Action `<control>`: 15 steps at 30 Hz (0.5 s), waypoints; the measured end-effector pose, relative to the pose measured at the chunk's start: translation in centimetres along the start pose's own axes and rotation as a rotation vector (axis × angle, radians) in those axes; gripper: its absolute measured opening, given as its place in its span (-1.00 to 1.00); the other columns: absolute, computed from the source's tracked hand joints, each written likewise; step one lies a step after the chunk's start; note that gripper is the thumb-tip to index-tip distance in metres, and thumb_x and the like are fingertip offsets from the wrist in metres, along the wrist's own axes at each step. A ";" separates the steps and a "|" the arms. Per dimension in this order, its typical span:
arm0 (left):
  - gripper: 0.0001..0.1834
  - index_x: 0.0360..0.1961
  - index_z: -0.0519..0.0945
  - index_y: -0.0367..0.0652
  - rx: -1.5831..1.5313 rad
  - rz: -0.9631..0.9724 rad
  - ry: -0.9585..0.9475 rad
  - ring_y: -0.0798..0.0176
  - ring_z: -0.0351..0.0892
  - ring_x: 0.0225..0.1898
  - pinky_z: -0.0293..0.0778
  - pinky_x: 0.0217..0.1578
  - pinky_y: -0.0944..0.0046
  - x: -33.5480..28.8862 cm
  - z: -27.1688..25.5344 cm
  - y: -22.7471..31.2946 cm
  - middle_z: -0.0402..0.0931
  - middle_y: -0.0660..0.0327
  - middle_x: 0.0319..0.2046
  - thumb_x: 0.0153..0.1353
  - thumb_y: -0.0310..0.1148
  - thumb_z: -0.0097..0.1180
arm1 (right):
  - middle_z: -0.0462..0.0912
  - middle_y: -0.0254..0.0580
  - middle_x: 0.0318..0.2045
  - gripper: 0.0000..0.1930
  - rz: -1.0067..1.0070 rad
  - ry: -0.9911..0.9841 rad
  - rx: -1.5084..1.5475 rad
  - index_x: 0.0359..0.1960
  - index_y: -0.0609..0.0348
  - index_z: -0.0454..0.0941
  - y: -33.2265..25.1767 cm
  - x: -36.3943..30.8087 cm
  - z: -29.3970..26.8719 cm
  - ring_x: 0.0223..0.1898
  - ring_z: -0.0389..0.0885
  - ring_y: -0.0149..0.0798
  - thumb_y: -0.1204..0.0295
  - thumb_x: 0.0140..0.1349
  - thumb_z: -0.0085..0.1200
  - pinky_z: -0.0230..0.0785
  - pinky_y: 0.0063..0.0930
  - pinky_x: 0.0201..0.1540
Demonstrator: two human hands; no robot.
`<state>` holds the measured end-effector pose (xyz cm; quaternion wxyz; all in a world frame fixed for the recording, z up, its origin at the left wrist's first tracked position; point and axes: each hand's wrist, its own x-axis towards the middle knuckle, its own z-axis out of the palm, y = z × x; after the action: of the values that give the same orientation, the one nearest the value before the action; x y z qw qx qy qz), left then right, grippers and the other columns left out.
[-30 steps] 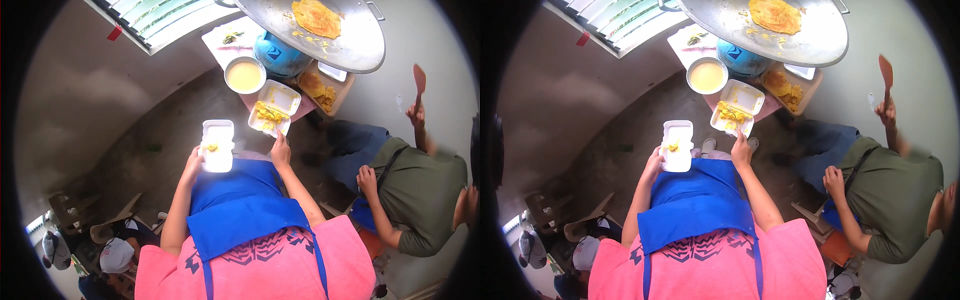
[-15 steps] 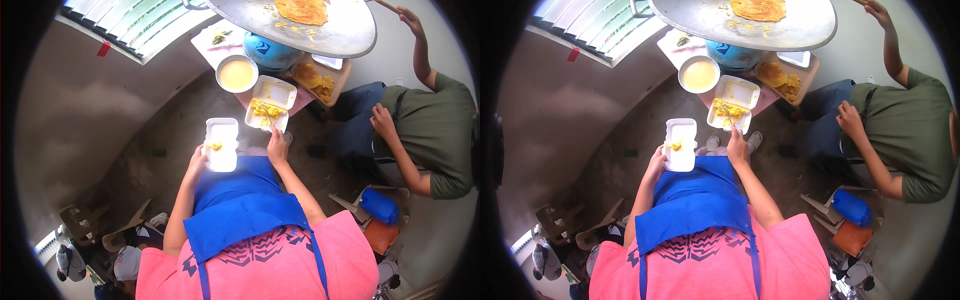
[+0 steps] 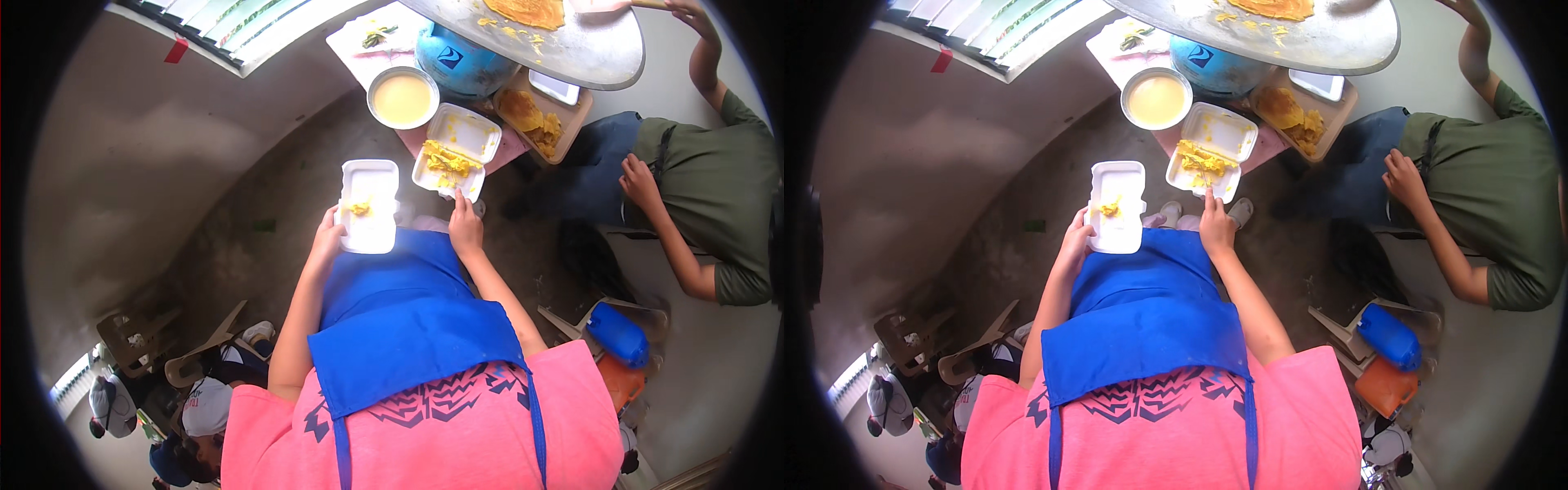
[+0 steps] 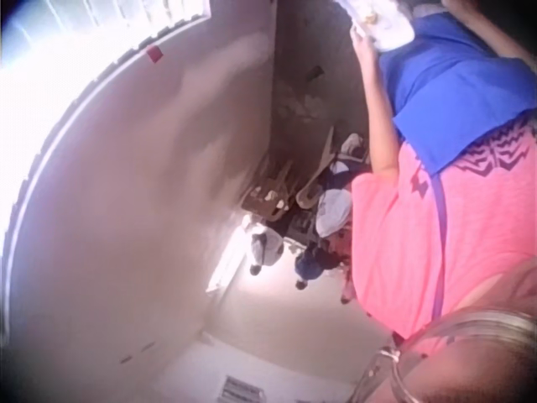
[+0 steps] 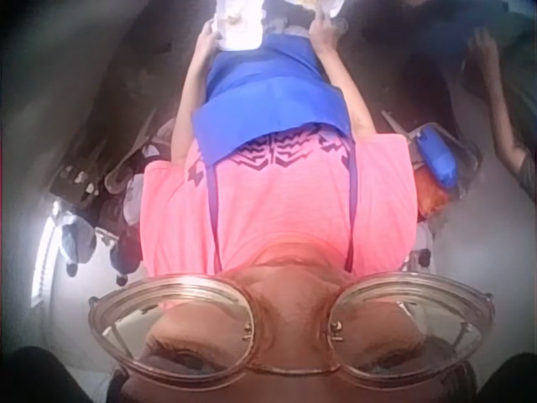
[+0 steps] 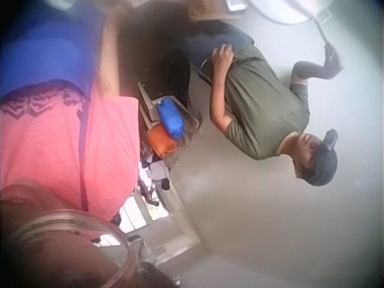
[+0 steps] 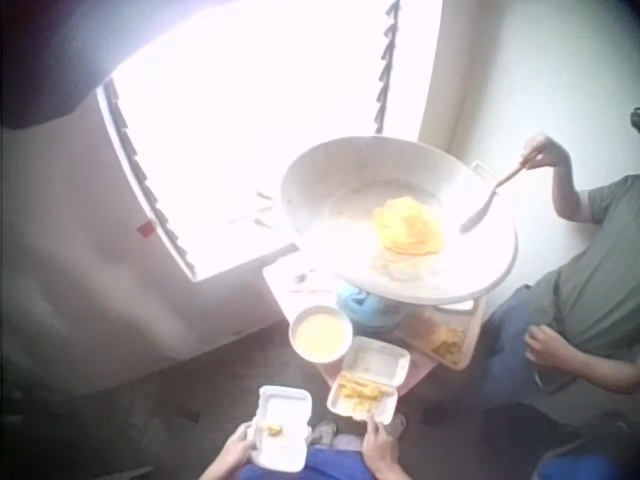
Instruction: The person scoops cooked scrambled eggs from a large wok into white styrofoam containers using a spoon. They then walk through a dining area and place the filled containers onto a table where other people are seated.
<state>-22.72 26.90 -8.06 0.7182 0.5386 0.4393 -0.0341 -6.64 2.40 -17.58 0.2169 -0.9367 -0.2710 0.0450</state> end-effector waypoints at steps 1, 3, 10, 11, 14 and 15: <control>-0.27 0.26 0.18 -0.18 0.004 0.017 -0.012 0.11 0.49 -0.02 0.53 -0.13 0.11 0.2 -0.2 -0.4 0.39 0.02 0.01 -0.08 -0.57 -0.20 | 0.49 0.00 -0.22 -0.52 -0.003 -0.002 -0.018 0.19 0.19 0.28 0.0 0.1 0.1 -0.39 0.59 0.07 0.52 0.18 -0.08 0.48 -0.12 -0.36; -0.27 0.26 0.18 -0.18 0.015 0.003 -0.004 0.11 0.49 -0.02 0.53 -0.13 0.11 -0.1 0.0 -0.1 0.39 0.03 0.00 -0.08 -0.57 -0.20 | 0.48 0.00 -0.24 -0.50 -0.008 -0.012 -0.050 0.20 0.20 0.27 0.1 0.3 0.6 -0.43 0.59 0.06 0.53 0.17 -0.07 0.48 -0.13 -0.40; -0.26 0.27 0.17 -0.19 0.033 -0.009 0.000 0.11 0.49 -0.01 0.52 -0.12 0.12 -0.3 -0.3 -0.7 0.38 0.02 0.01 -0.08 -0.56 -0.20 | 0.44 0.05 -0.27 -0.49 -0.080 -0.033 -0.140 0.23 0.31 0.19 0.5 0.8 1.4 -0.50 0.59 0.04 0.54 0.18 -0.15 0.49 -0.15 -0.45; -0.26 0.27 0.18 -0.19 0.021 -0.022 0.003 0.11 0.49 -0.01 0.50 -0.10 0.14 -0.5 -0.2 -0.3 0.39 0.00 0.00 -0.08 -0.56 -0.20 | 0.44 0.05 -0.27 -0.49 -0.073 -0.040 -0.150 0.22 0.32 0.21 0.5 0.8 1.4 -0.51 0.59 0.03 0.54 0.18 -0.15 0.48 -0.15 -0.46; -0.27 0.26 0.19 -0.20 0.001 -0.046 0.009 0.12 0.49 -0.01 0.47 -0.08 0.19 -0.9 0.0 0.3 0.42 -0.03 0.00 -0.09 -0.56 -0.19 | 0.45 0.04 -0.27 -0.50 -0.055 -0.068 -0.194 0.21 0.35 0.21 0.1 0.8 1.6 -0.52 0.60 0.01 0.55 0.18 -0.16 0.49 -0.17 -0.46; -0.27 0.26 0.18 -0.20 0.004 -0.044 0.009 0.12 0.49 -0.02 0.47 -0.08 0.19 -0.8 -0.1 0.1 0.42 -0.03 0.00 -0.08 -0.56 -0.19 | 0.45 0.04 -0.28 -0.50 -0.052 -0.078 -0.210 0.22 0.36 0.20 0.0 0.9 1.6 -0.53 0.60 0.00 0.55 0.19 -0.17 0.49 -0.18 -0.46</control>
<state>-23.25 26.64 -7.47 0.7142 0.5303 0.4544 -0.0482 -6.24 3.51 -18.99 0.1081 -0.9445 -0.3066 0.0471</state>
